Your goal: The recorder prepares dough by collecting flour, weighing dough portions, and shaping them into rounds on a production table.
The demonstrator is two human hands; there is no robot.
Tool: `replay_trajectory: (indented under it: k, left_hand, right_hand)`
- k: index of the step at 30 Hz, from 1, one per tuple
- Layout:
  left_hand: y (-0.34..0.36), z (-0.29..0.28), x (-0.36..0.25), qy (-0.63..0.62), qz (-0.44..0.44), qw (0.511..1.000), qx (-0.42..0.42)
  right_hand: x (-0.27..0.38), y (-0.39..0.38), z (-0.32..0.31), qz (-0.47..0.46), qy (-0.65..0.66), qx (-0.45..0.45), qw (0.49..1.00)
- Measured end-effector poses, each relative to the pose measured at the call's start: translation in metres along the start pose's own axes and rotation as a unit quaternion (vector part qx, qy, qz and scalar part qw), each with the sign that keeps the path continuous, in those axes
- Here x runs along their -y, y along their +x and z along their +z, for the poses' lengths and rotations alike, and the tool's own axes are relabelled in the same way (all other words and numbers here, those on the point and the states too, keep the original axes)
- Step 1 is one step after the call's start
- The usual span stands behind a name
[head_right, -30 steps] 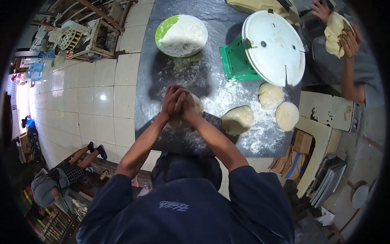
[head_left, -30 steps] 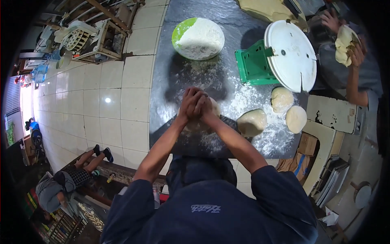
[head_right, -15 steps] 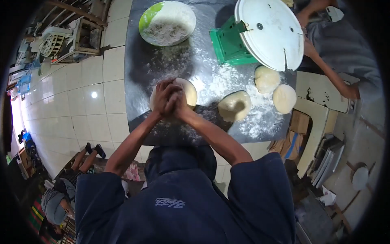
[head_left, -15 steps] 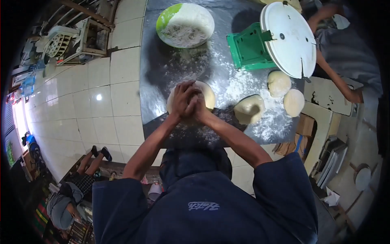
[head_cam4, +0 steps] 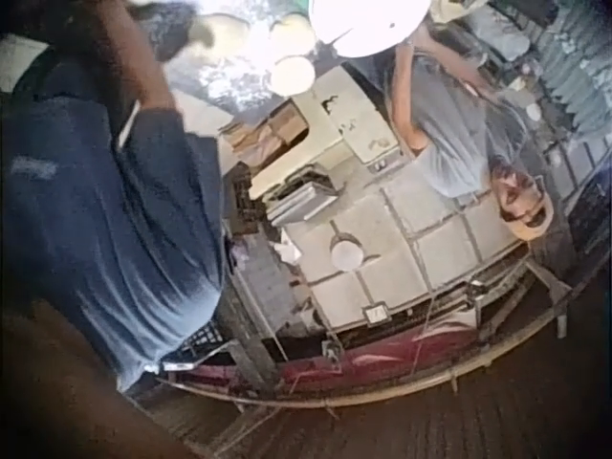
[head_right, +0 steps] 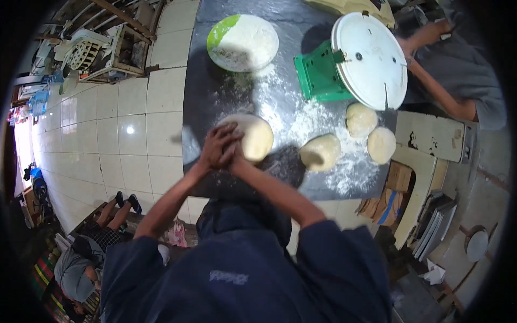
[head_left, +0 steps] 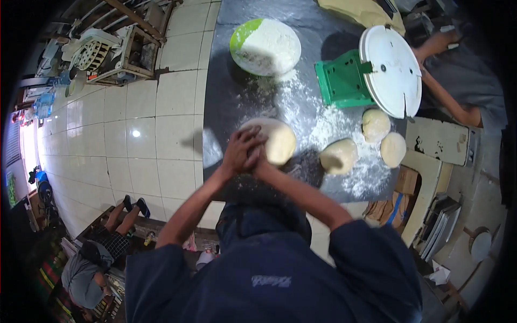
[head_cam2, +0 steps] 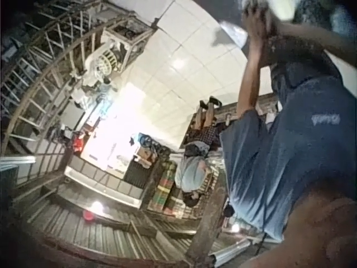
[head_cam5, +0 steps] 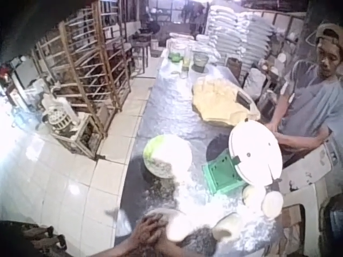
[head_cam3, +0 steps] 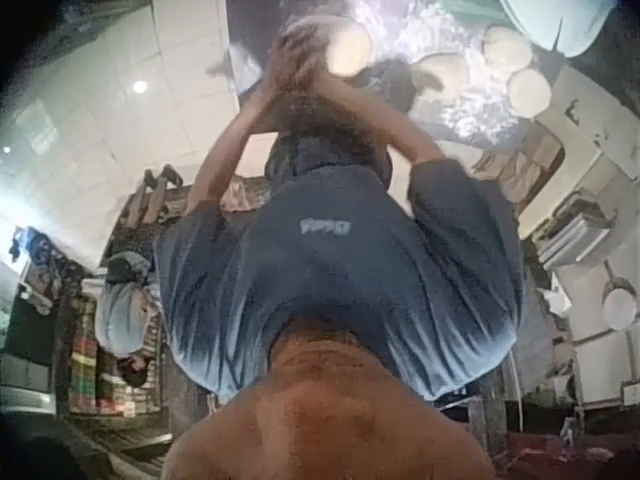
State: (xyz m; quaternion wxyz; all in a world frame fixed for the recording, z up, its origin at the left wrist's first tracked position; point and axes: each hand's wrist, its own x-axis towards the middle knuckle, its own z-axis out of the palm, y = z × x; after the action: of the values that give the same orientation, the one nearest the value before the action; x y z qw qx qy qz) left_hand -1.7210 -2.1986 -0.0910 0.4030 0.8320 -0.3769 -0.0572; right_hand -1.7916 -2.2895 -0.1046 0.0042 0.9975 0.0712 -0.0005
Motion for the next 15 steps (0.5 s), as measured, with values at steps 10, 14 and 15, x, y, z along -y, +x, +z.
replay_trajectory:
  k: [10, 14, 15]
  left_hand:
    - [0.066, 0.033, 0.010, -0.053, 0.046, 0.996, 0.046]
    - [0.069, 0.034, 0.008, -0.027, 0.038, 0.998, 0.044]
    - [0.072, 0.041, -0.001, 0.004, 0.057, 0.996, 0.067]
  right_hand:
    - [-0.128, 0.056, 0.055, -0.120, 0.221, 0.215, 0.944]
    - [-0.111, 0.022, 0.043, -0.172, 0.225, 0.207, 0.937]
    - [-0.116, 0.013, 0.050, -0.166, 0.227, 0.206, 0.937]
